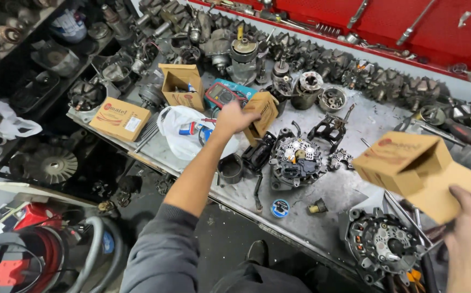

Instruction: The person unpacks a small cardboard box and removes a plastic bag containing a black plastic component. They then place the component on a workbench next to a disassembled alternator and search through a red container filled with screws and bolts.

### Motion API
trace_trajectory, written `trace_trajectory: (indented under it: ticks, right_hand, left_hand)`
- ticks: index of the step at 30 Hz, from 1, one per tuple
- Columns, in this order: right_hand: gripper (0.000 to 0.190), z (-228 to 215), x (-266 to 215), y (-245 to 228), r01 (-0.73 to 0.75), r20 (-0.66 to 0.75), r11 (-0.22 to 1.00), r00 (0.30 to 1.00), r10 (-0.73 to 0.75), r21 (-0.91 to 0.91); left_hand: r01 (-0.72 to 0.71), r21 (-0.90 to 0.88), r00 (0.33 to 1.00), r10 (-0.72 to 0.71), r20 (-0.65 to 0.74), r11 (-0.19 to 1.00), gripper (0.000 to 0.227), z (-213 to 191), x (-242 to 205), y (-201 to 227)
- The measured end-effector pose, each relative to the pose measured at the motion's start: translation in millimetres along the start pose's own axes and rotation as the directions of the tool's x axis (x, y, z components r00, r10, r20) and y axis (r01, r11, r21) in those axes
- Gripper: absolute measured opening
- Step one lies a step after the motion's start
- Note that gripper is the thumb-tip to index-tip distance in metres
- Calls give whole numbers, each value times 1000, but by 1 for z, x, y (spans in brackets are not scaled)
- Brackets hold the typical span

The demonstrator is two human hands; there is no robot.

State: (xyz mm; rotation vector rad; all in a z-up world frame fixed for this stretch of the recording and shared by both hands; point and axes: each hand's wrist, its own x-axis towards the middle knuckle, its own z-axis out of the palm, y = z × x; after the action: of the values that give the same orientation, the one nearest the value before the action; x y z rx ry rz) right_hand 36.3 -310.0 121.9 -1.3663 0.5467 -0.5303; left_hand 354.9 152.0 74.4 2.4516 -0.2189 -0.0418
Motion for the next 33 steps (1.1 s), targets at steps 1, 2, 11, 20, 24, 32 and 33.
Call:
trace_trajectory:
  ticks: [1,2,11,20,24,32,33]
  right_hand:
    - [49,35,-5,-23,126,26,991,992,-125,-42]
    - [49,43,7,-21,128,31,991,991,-127,-39]
    - [59,189,-93,-72,821,608,202,539,-583,-534]
    - [31,197,-128,-69,967,932,-16,239,-272,-253]
    - [33,191,-130,-48,862,808,57,494,-322,-504]
    - [21,177,-147,-31,689,653,-108,607,-453,-717]
    - [23,173,-146,-30,706,687,-140,593,-419,-694]
  left_hand:
    - [109,-209,994,-102,46,972,72,-14,-11,6]
    - [109,-208,994,-103,40,972,72,-16,-22,7]
    - [426,-893,903,-121,412,145,80,-25,-155,89]
    - [359,-932,930,-69,361,-41,84,-14,-196,124]
    - [256,-965,966,-12,257,-58,88,10,-206,129]
    - [204,-979,977,-67,204,-5,92,22,-239,154]
    - [197,-980,978,-75,195,17,91,22,-242,155]
